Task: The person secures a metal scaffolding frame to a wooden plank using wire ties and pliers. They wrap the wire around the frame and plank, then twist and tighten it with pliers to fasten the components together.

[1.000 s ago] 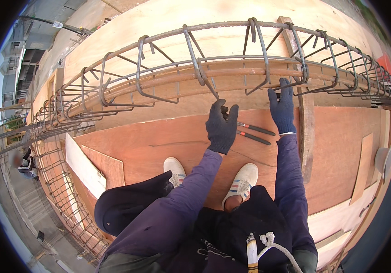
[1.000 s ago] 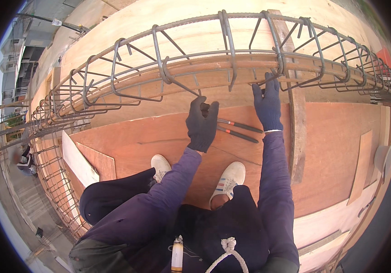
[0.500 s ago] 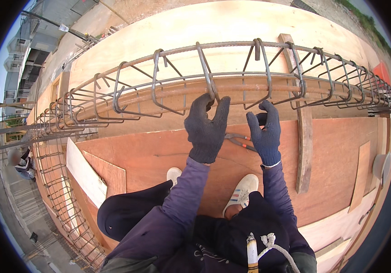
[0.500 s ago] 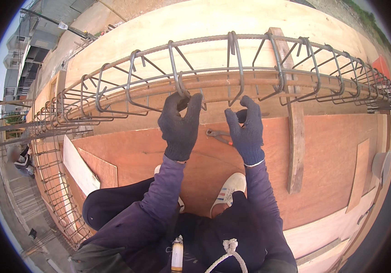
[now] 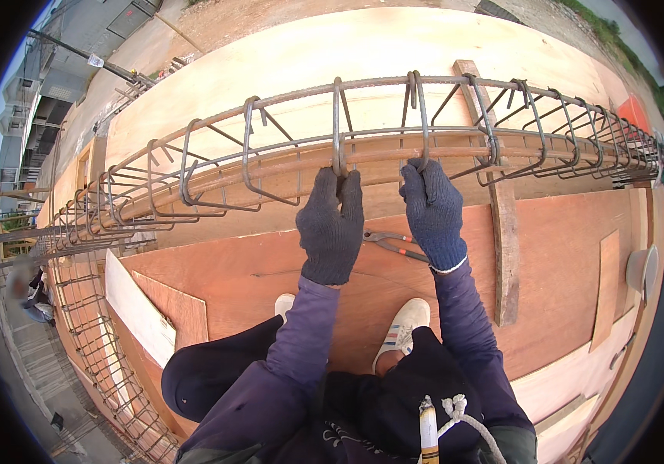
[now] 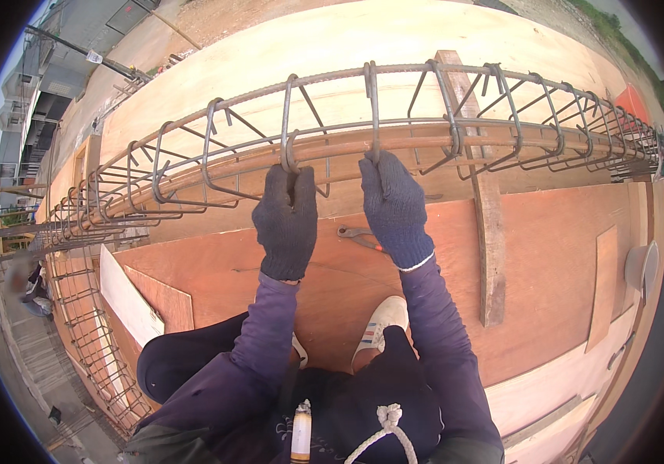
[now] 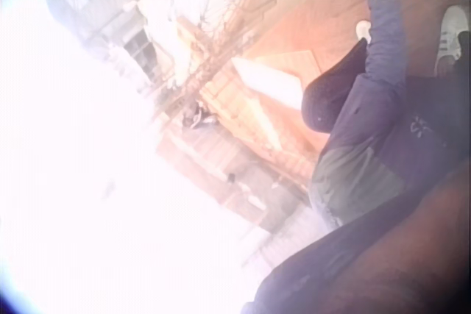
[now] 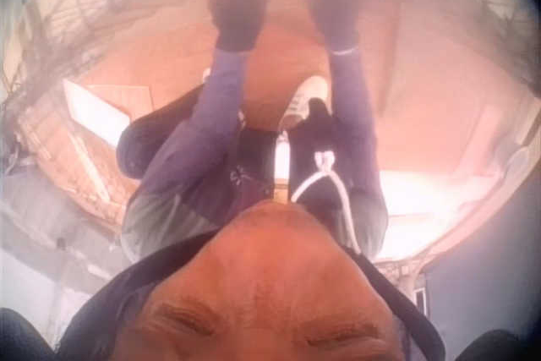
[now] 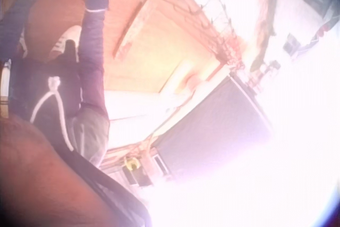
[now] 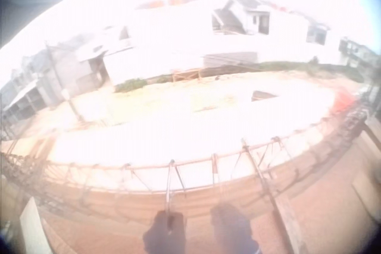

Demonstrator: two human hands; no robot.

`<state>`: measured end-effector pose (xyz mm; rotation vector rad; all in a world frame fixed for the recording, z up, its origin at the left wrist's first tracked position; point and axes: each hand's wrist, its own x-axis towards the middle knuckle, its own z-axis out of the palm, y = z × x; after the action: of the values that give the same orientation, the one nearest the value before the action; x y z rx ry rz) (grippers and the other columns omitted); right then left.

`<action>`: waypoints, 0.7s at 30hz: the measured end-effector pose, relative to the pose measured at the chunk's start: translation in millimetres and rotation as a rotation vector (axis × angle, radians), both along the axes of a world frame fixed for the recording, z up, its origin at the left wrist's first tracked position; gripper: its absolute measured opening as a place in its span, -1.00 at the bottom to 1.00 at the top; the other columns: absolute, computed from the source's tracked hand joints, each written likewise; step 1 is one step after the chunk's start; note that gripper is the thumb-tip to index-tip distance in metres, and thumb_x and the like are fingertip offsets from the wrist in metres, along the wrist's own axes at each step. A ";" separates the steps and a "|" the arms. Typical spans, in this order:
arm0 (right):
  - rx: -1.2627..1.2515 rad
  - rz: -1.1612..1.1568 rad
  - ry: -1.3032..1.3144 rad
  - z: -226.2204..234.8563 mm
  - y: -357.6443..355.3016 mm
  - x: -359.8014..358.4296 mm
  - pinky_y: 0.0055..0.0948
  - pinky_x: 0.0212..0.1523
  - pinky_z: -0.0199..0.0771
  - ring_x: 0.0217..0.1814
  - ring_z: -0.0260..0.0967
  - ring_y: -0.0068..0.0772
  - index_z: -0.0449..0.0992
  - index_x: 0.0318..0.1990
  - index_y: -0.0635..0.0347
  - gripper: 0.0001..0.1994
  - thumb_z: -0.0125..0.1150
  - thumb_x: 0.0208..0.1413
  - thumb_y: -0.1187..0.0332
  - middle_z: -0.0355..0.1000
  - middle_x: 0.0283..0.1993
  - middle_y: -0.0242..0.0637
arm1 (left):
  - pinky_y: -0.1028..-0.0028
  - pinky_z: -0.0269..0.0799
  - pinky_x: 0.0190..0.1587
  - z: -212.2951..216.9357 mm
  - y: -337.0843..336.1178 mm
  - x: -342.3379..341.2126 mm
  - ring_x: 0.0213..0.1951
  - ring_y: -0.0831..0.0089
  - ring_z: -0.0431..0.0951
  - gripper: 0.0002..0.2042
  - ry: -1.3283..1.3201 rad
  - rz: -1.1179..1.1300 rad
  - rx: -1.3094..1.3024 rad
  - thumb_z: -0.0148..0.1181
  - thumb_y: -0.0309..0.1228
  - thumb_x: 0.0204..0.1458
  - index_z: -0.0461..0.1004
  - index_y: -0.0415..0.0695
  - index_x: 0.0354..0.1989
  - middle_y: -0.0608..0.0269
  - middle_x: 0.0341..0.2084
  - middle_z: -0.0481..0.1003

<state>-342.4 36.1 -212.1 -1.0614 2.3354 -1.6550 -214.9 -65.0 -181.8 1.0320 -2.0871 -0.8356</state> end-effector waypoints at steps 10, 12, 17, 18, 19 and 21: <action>0.012 0.106 -0.075 1.4 3.4 -5.8 -0.28 -0.41 0.46 -0.44 0.49 -0.17 0.56 -0.09 0.29 -0.90 0.25 0.34 0.45 0.48 -0.40 -0.10 | 0.48 0.37 -0.48 -7.1 -2.9 3.0 -0.53 0.61 0.48 -0.86 0.034 0.063 0.005 0.29 -0.41 0.30 0.53 -0.22 -0.16 0.26 -0.56 0.53; 0.023 0.132 -0.084 2.7 4.2 -9.0 -0.27 -0.42 0.45 -0.44 0.48 -0.18 0.56 -0.09 0.29 -0.90 0.25 0.34 0.45 0.47 -0.40 -0.09 | 0.46 0.44 -0.45 -9.7 -4.6 3.9 -0.51 0.56 0.54 -0.85 0.035 0.054 -0.030 0.31 -0.41 0.28 0.53 -0.23 -0.12 0.23 -0.53 0.56; 0.019 0.124 -0.084 -0.4 5.1 -7.4 -0.28 -0.40 0.47 -0.41 0.48 -0.20 0.56 -0.06 0.30 -0.86 0.28 0.34 0.42 0.49 -0.32 -0.09 | 0.44 0.57 -0.36 4.5 9.2 11.5 -0.48 0.45 0.62 -0.71 0.163 0.157 0.056 0.43 -0.42 0.18 0.52 -0.21 0.01 0.17 -0.43 0.62; 0.034 0.102 -0.079 -3.3 6.5 -5.2 -0.30 -0.38 0.48 -0.40 0.49 -0.19 0.55 -0.04 0.30 -0.84 0.28 0.34 0.41 0.50 -0.29 -0.09 | 0.45 0.58 -0.35 13.6 14.1 12.8 -0.45 0.45 0.64 -0.68 0.167 0.114 -0.018 0.45 -0.42 0.17 0.51 -0.20 0.03 0.15 -0.40 0.62; 0.047 0.073 -0.072 -7.4 7.6 -3.2 -0.32 -0.37 0.50 -0.39 0.50 -0.18 0.55 -0.03 0.30 -0.83 0.29 0.33 0.41 0.51 -0.26 -0.09 | 0.45 0.58 -0.34 24.9 17.8 12.1 -0.42 0.45 0.65 -0.65 0.182 0.071 -0.060 0.46 -0.42 0.15 0.51 -0.20 0.05 0.14 -0.37 0.63; 0.064 0.023 -0.069 -18.8 10.7 -1.0 -0.32 -0.33 0.53 -0.35 0.52 -0.13 0.54 0.01 0.28 -0.80 0.30 0.33 0.39 0.53 -0.20 -0.09 | 0.44 0.59 -0.30 50.3 14.7 1.6 -0.33 0.43 0.67 -0.65 0.229 -0.067 -0.170 0.47 -0.42 0.14 0.52 -0.19 0.06 0.12 -0.29 0.64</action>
<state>-343.5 46.8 -230.9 -1.0000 2.3073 -1.5719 -213.4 -50.3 -131.5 0.7441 -1.9675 -0.7552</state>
